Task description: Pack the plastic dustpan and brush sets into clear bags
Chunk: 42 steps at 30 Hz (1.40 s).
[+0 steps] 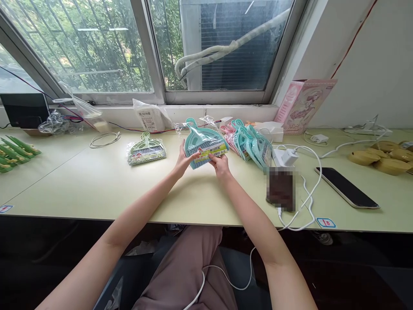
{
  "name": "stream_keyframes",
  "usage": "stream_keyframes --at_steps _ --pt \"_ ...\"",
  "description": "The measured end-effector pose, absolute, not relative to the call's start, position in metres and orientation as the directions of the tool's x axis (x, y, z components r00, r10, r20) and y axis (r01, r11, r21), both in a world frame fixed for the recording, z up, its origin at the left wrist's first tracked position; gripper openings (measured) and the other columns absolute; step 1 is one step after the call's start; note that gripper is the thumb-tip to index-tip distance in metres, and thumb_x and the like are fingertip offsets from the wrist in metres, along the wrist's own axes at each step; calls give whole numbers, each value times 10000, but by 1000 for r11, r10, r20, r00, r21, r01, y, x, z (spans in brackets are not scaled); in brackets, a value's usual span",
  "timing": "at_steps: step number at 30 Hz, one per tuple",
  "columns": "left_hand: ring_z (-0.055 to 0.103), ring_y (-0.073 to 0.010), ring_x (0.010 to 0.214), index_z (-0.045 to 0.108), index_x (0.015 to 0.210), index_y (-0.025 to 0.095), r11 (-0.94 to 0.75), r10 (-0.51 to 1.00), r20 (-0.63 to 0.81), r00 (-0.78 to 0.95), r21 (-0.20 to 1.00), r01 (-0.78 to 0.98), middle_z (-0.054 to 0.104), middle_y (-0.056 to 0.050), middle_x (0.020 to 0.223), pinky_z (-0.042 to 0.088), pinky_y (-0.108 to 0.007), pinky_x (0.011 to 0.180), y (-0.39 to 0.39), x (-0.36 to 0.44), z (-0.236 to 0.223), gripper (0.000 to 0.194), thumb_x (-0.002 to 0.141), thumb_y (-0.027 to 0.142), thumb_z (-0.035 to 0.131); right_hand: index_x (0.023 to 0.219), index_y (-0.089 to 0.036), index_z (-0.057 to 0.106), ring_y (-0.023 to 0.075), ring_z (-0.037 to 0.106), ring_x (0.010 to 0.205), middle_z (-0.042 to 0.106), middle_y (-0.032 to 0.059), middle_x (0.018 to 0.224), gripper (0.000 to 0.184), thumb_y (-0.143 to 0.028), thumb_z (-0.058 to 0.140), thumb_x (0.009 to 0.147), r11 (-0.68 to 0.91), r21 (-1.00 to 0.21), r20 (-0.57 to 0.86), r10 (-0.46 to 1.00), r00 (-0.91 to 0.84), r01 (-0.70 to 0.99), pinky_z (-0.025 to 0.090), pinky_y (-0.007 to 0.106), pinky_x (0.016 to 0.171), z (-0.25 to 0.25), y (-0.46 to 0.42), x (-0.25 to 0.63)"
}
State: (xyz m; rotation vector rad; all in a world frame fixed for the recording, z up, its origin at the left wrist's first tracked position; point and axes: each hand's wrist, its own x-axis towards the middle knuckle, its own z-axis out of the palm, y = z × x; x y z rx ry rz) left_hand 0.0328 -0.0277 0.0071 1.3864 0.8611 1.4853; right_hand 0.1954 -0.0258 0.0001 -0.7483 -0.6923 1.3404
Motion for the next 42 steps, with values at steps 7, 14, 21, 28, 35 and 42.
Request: stream_keyframes --at_steps 7,14,21,28,35,42 --pt "403 -322 1417 70 1573 269 -365 925 377 38 915 -174 359 -141 1563 328 -469 1184 -24 32 -1 1110 735 400 786 903 -187 653 158 724 876 748 -7 917 282 -38 765 692 46 -806 -9 996 91 -590 623 315 883 -1 -25 195" --pt "426 -339 1397 67 1568 239 -361 925 376 49 912 -194 394 -158 1530 339 -481 1173 -21 33 -3 1097 732 374 763 897 -175 646 130 726 793 757 1 889 177 -48 691 783 13 -801 -39 997 74 -598 625 238 769 4 -28 194" --pt "450 -340 1373 95 1555 249 -356 926 374 56 913 -200 430 -146 1492 364 -498 1157 -23 35 -2 1072 726 360 765 1026 -199 649 146 724 748 758 15 870 224 -305 455 991 -59 -723 -157 984 81 -689 629 266 685 10 -28 195" --pt "435 -320 1384 99 1553 260 -386 911 403 86 907 -167 442 -125 1469 338 -480 1177 -26 40 -4 1049 746 392 757 1020 -202 649 138 716 764 755 13 867 237 -326 450 987 -62 -728 -208 969 135 -683 618 253 710 9 -29 198" --pt "398 -319 1415 81 1569 261 -427 892 438 111 897 -111 457 -121 1460 342 -472 1173 -28 43 -4 1058 766 466 739 936 -212 643 140 703 740 738 4 805 223 -365 482 954 -74 -742 -235 960 155 -666 610 254 715 5 -26 202" --pt "472 -293 1351 82 1568 283 -435 890 442 114 897 -83 402 -108 1524 349 -466 1165 -30 45 -9 1025 786 406 733 912 -225 633 140 691 708 729 2 792 265 -432 471 941 -126 -747 -315 932 181 -653 590 246 660 7 -26 206"
